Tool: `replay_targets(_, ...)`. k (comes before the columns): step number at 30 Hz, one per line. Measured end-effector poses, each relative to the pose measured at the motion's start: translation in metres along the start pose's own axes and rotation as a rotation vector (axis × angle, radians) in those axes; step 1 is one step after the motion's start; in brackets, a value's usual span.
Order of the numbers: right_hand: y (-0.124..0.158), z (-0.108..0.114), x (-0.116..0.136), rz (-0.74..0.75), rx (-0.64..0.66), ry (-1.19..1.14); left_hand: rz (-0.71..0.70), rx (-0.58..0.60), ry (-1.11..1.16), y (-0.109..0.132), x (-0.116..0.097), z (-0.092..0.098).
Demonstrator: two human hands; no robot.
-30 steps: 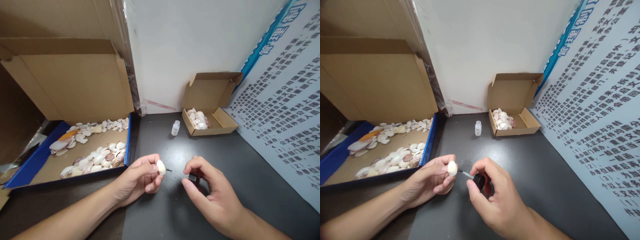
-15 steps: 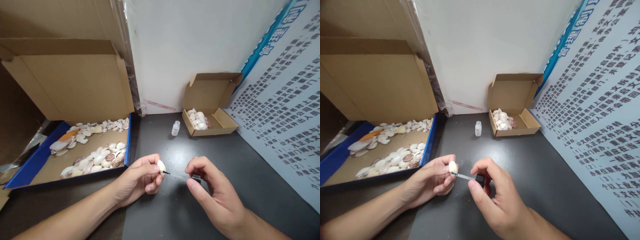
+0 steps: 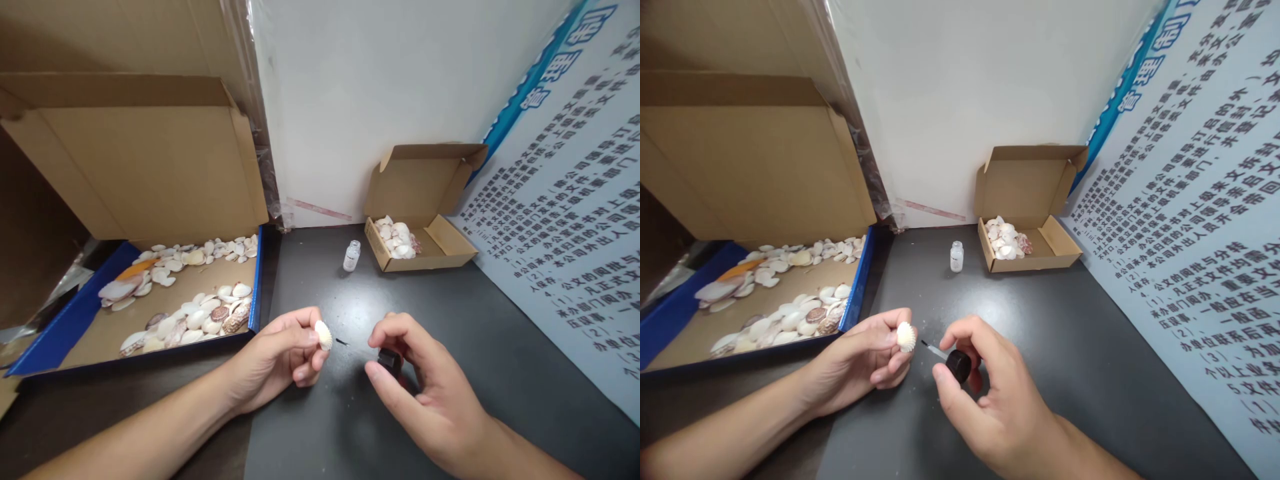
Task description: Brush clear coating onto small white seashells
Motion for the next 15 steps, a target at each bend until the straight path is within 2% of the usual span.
replay_targets(4,0.0014,0.0003,0.0028,0.032,0.011,-0.057,0.009,-0.014,-0.012,-0.0005,0.0017,0.0021)
replay_targets(15,0.0019,-0.0026,-0.0003,-0.013,0.047,-0.056,-0.002,-0.005,-0.009,0.0001,-0.0003,0.0005)
Point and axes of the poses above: each hand's wrist, its own y-axis away from the middle knuckle, its own z-axis out of the back of the hand, x = y × z, the point moved 10 cm from there along -y, towards the middle knuckle, and after that the axes turned 11 degrees about -x, right-handed, at the moved point
